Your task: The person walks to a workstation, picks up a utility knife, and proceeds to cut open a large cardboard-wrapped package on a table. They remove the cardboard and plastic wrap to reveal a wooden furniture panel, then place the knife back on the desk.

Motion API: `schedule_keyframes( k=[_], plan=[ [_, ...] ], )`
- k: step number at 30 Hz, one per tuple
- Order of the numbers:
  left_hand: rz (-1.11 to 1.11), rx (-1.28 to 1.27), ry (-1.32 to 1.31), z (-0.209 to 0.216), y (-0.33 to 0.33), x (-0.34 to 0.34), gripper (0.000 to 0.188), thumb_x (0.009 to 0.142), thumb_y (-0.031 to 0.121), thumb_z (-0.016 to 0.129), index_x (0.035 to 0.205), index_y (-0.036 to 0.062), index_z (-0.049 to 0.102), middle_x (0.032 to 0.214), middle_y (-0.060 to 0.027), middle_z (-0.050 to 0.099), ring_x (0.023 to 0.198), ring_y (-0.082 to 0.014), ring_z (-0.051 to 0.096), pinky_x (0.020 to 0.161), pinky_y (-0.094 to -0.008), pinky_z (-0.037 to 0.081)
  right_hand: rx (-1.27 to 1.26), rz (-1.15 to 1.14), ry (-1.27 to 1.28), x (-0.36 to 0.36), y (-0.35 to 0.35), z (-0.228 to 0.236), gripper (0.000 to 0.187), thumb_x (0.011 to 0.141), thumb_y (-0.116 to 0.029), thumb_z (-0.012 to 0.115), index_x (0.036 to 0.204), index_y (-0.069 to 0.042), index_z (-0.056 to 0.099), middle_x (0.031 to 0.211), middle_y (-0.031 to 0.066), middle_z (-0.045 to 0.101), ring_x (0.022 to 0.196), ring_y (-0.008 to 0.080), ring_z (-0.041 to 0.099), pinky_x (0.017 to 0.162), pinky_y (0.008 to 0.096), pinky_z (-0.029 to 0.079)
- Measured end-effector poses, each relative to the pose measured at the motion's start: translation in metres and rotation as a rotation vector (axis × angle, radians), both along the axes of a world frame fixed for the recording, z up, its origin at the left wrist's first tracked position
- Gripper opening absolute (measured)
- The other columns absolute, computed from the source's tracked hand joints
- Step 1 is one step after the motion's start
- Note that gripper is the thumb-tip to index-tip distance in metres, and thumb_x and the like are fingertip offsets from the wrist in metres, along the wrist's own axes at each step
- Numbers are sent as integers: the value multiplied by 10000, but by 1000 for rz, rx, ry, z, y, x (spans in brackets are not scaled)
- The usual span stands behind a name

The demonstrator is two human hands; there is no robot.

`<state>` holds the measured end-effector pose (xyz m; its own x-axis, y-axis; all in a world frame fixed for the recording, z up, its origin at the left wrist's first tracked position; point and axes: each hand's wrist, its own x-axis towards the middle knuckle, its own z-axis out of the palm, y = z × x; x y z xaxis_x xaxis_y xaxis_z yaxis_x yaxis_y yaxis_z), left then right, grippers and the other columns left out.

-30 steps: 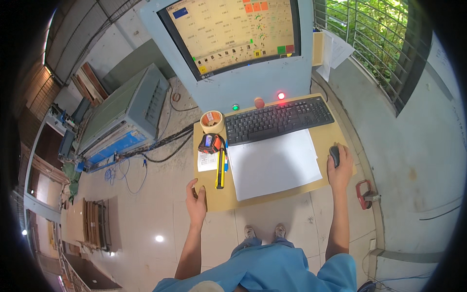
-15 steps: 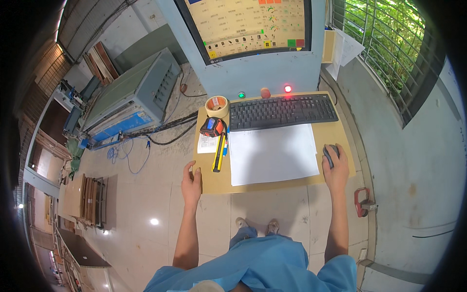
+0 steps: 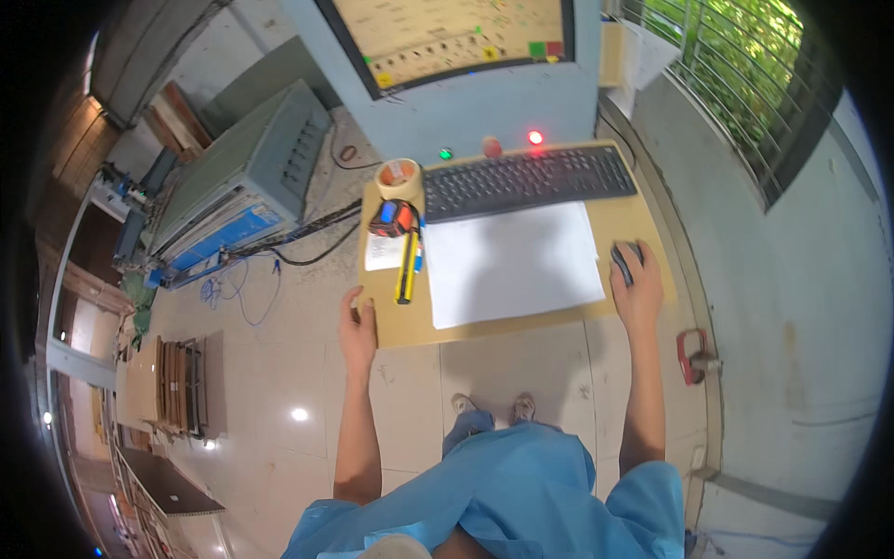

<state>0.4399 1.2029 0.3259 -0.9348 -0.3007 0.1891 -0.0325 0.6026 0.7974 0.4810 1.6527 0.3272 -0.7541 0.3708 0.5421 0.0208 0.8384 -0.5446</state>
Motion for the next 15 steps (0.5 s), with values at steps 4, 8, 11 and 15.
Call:
schedule_keyframes(
  k=[4,8,11,15],
  plan=[
    [-31,106,38,0,2,-1,335,961,217,558,1287,143,541,708,-55,601,593,-120,511,569,-298,431,32,-1,-1,0,2,0,349,835,-183,659,1184,-167,658,1294,191,551,1160,365,549,955,409,463],
    [-2,104,-13,7,6,1,337,962,218,562,1285,124,543,725,-47,610,606,-97,511,573,-282,431,11,-13,-11,0,1,2,353,834,-183,660,1186,-186,659,1295,176,555,1162,348,553,946,403,470],
    [-9,114,-9,11,8,3,336,962,219,562,1283,121,543,729,-48,615,615,-96,522,581,-278,438,16,-20,-17,0,0,1,350,836,-188,661,1186,-187,660,1295,173,555,1165,341,554,947,401,471],
    [-10,102,7,10,8,2,339,963,223,558,1285,119,539,718,-53,620,616,-119,541,600,-282,456,-8,-19,-2,-1,0,-1,375,837,-198,667,1211,-189,643,1308,171,546,1174,339,548,955,403,464]
  ],
)
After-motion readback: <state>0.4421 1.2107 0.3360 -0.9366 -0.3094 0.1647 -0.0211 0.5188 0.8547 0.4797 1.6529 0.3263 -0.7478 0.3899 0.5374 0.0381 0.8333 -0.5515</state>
